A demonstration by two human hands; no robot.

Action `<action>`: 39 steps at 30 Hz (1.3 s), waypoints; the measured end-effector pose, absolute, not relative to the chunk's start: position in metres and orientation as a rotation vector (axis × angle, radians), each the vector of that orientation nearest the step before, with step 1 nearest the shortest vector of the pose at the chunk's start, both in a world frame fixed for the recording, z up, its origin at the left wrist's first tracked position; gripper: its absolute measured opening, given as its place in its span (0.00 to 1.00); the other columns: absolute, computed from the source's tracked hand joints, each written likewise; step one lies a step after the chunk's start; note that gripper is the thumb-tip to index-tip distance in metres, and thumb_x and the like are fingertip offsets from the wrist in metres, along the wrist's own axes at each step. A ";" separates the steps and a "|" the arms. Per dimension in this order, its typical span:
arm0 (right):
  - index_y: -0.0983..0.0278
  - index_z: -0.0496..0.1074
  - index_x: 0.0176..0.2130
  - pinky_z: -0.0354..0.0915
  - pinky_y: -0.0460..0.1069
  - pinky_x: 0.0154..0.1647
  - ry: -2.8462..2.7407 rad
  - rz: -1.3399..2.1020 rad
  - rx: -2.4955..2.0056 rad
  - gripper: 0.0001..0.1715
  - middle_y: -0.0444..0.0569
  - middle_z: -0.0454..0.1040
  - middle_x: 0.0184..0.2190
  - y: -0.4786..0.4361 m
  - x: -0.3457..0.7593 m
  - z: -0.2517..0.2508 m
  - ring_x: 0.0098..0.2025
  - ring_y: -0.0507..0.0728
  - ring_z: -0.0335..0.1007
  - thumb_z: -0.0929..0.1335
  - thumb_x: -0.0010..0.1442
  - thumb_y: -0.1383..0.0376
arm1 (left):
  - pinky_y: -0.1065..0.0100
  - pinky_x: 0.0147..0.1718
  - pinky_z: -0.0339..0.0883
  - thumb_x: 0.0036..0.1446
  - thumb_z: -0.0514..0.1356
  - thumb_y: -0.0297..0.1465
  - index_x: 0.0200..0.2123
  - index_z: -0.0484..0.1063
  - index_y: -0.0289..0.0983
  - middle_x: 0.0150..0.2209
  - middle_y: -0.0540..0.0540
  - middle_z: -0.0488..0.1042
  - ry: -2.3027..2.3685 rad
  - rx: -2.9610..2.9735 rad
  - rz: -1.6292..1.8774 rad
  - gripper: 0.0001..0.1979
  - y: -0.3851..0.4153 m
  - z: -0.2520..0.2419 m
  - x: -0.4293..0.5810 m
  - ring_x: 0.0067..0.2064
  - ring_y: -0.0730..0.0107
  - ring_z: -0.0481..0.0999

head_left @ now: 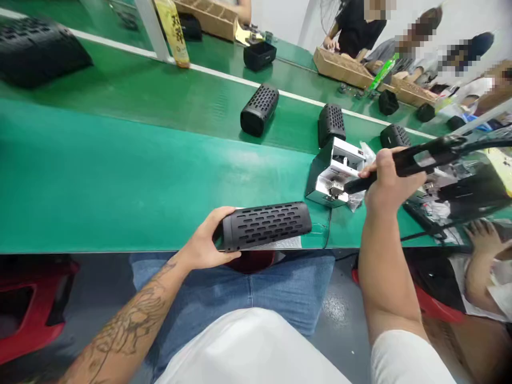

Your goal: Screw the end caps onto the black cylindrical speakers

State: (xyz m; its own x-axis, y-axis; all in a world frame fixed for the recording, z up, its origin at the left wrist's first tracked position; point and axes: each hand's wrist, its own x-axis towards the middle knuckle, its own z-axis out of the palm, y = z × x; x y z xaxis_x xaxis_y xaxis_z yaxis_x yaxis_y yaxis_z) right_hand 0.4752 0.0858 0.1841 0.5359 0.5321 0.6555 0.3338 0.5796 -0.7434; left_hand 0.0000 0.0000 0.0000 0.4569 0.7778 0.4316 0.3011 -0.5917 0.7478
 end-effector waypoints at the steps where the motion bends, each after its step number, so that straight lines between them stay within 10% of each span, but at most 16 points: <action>1: 0.56 0.76 0.38 0.70 0.50 0.21 -1.034 0.171 -1.002 0.23 0.34 0.73 0.19 0.089 0.476 0.179 0.17 0.52 0.66 0.86 0.60 0.51 | 0.33 0.80 0.84 0.62 0.87 0.41 0.90 0.65 0.48 0.81 0.31 0.80 0.905 2.115 1.062 0.60 -0.001 0.000 0.001 0.79 0.30 0.87; 21: 0.55 0.85 0.45 0.83 0.51 0.26 -1.359 0.889 -0.578 0.11 0.36 0.79 0.24 -0.046 0.334 0.217 0.18 0.51 0.73 0.86 0.76 0.58 | 0.32 0.84 0.81 0.61 0.88 0.39 0.92 0.62 0.49 0.83 0.32 0.77 0.917 2.116 1.041 0.64 -0.003 0.008 0.010 0.82 0.30 0.83; 39: 0.54 0.76 0.37 0.79 0.51 0.24 -1.560 1.013 -0.669 0.24 0.36 0.75 0.22 -0.026 0.315 0.192 0.17 0.52 0.70 0.87 0.75 0.53 | 0.37 0.82 0.83 0.59 0.89 0.38 0.92 0.62 0.46 0.82 0.31 0.78 0.880 2.086 1.056 0.65 -0.001 0.018 0.020 0.81 0.30 0.85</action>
State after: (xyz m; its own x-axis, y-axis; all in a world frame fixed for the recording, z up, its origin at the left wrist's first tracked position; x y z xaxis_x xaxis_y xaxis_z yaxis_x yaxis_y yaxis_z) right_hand 0.3154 -0.0258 0.1917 -0.2351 0.8434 0.4832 -0.0983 0.4739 -0.8751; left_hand 0.0198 -0.0015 0.0176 0.4551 0.7830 0.4240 0.2761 -0.5768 0.7688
